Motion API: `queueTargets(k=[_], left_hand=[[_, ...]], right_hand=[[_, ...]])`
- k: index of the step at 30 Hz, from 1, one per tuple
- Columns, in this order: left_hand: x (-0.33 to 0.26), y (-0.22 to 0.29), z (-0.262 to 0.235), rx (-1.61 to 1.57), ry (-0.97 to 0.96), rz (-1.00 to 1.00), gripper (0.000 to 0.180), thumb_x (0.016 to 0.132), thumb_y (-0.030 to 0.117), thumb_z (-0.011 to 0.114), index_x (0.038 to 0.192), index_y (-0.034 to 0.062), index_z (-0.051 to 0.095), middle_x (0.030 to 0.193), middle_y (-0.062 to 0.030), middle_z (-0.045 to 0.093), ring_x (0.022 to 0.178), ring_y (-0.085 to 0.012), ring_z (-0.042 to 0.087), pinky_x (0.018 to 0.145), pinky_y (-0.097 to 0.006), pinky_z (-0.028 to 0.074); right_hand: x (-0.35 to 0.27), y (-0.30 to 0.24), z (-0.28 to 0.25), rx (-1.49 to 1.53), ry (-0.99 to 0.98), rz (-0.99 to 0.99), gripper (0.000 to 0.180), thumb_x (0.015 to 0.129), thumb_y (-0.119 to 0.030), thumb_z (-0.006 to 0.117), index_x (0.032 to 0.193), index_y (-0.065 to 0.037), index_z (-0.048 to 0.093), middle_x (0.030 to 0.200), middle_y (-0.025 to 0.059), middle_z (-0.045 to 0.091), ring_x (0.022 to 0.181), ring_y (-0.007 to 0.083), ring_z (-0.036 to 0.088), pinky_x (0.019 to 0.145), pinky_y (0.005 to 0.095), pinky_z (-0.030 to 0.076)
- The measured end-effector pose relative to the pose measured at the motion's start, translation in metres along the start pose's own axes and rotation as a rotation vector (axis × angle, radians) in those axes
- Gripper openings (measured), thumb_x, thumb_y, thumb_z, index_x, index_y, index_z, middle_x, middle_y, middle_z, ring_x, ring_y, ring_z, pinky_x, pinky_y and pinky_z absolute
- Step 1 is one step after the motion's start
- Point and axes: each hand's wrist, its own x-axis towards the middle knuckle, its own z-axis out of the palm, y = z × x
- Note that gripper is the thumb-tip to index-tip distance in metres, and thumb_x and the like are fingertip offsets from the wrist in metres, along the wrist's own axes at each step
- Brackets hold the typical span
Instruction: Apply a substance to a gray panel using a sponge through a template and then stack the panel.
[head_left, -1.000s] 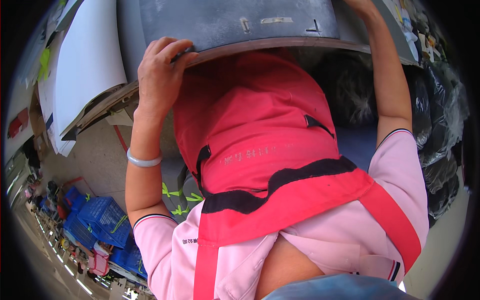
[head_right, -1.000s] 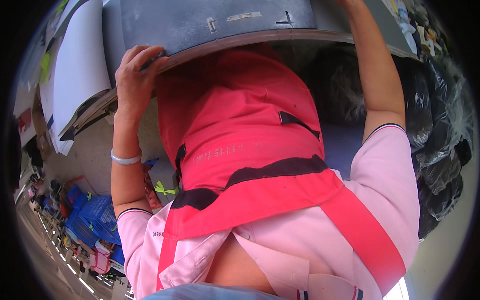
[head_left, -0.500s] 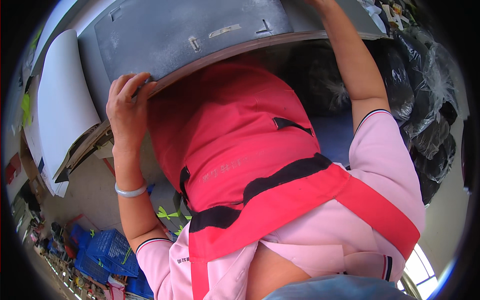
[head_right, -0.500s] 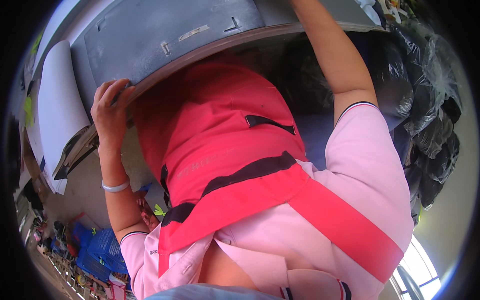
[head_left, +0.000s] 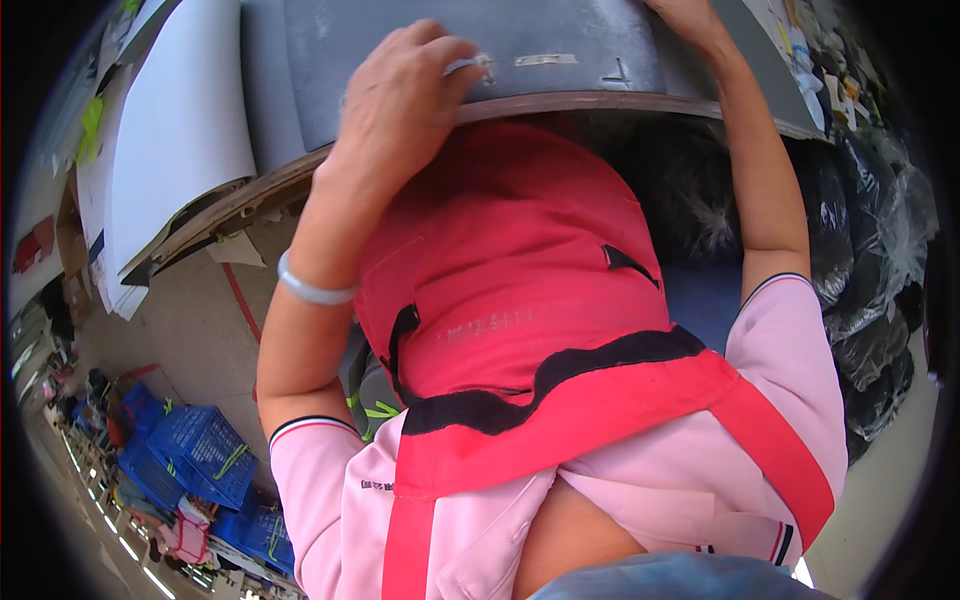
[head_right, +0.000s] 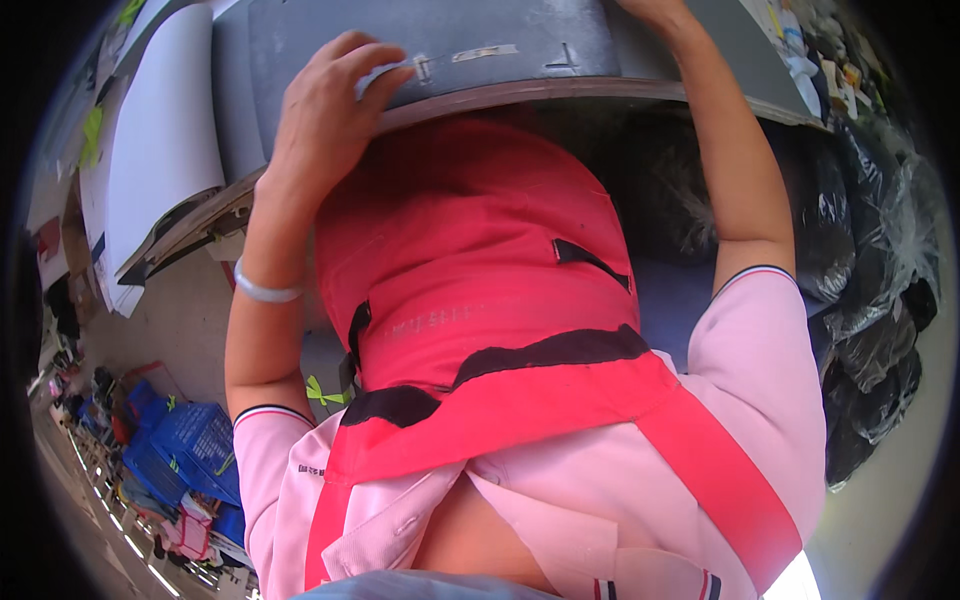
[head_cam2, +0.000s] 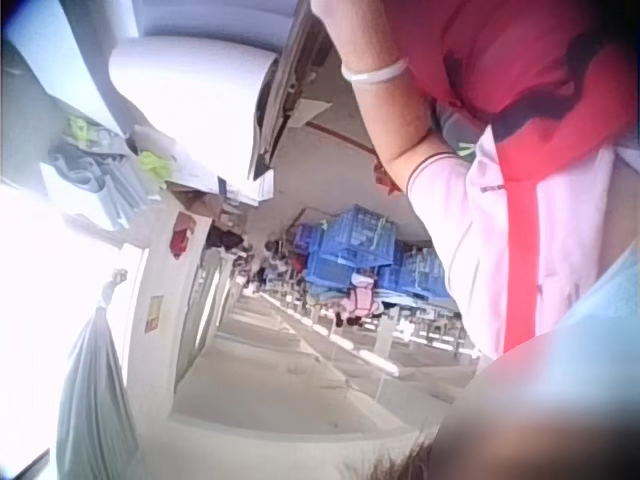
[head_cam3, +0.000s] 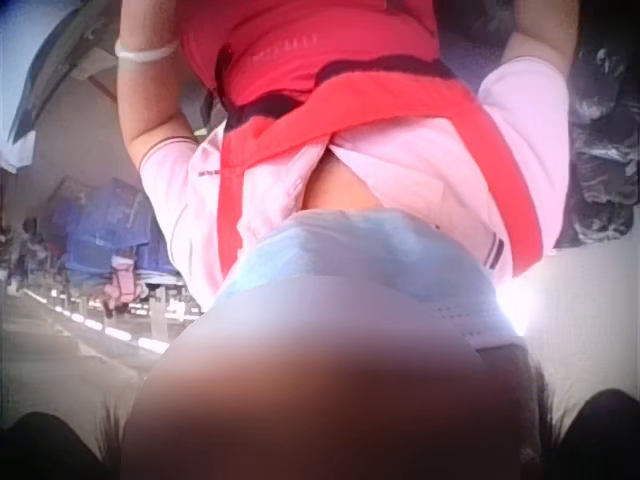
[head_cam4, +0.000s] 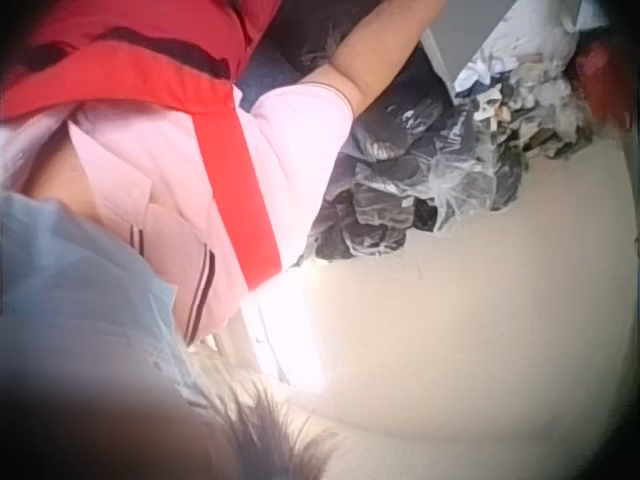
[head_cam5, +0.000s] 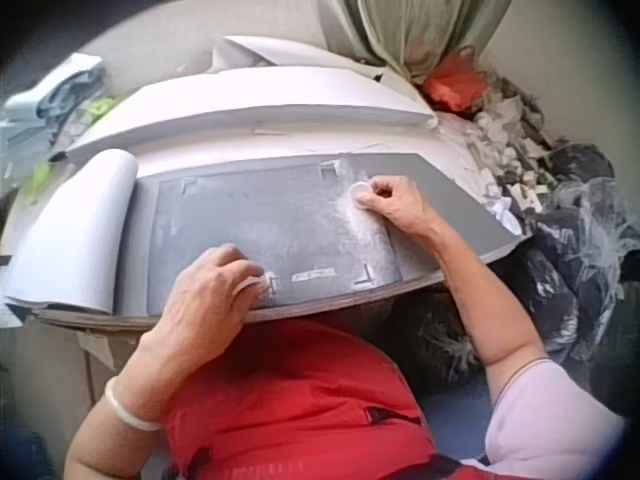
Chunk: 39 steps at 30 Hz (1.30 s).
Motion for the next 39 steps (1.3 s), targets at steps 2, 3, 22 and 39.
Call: queueTargets(k=[2,3,22,39], left_hand=[[0.023,0.006,0.031,-0.045,-0.043,-0.021,0.024,0.097,0.027,0.067,0.113,0.0099,0.073,0.114,-0.0109,0.068,0.107,-0.0311,0.066,0.094,-0.046,0.052],[0.034,0.008,0.045,0.057,-0.04,0.016,0.018,0.096,0.024,0.066,0.101,0.0071,0.071,0.101,-0.0111,0.068,0.096,-0.0285,0.066,0.086,-0.043,0.051],[0.049,0.017,0.069,0.152,0.078,-0.064,0.026,0.097,0.02,0.06,0.121,0.011,0.066,0.123,-0.0121,0.059,0.123,-0.0322,0.054,0.111,-0.06,0.036],[0.048,0.018,0.067,0.154,0.06,-0.074,0.026,0.098,0.02,0.059,0.121,0.0111,0.066,0.12,-0.012,0.06,0.121,-0.0323,0.055,0.109,-0.061,0.037]], right_hand=[[-0.001,-0.004,0.001,0.023,0.001,0.014,0.033,0.091,-0.033,0.073,0.093,0.001,0.074,0.078,-0.0019,0.065,0.074,0.0092,0.057,0.069,0.0291,0.047],[-0.002,-0.005,0.003,0.062,-0.005,0.025,0.032,0.091,-0.032,0.073,0.094,0.0,0.074,0.079,-0.0017,0.066,0.075,0.0091,0.057,0.07,0.0292,0.047],[-0.11,-0.029,0.003,-0.092,-0.104,-0.286,0.022,0.098,-0.025,0.068,0.104,-0.005,0.072,0.091,0.0117,0.069,0.082,0.0286,0.066,0.075,0.0372,0.052],[-0.11,-0.037,0.005,0.057,-0.15,-0.003,0.014,0.098,-0.015,0.065,0.099,-0.002,0.061,0.074,0.0073,0.065,0.063,0.0153,0.061,0.059,0.0284,0.049]])
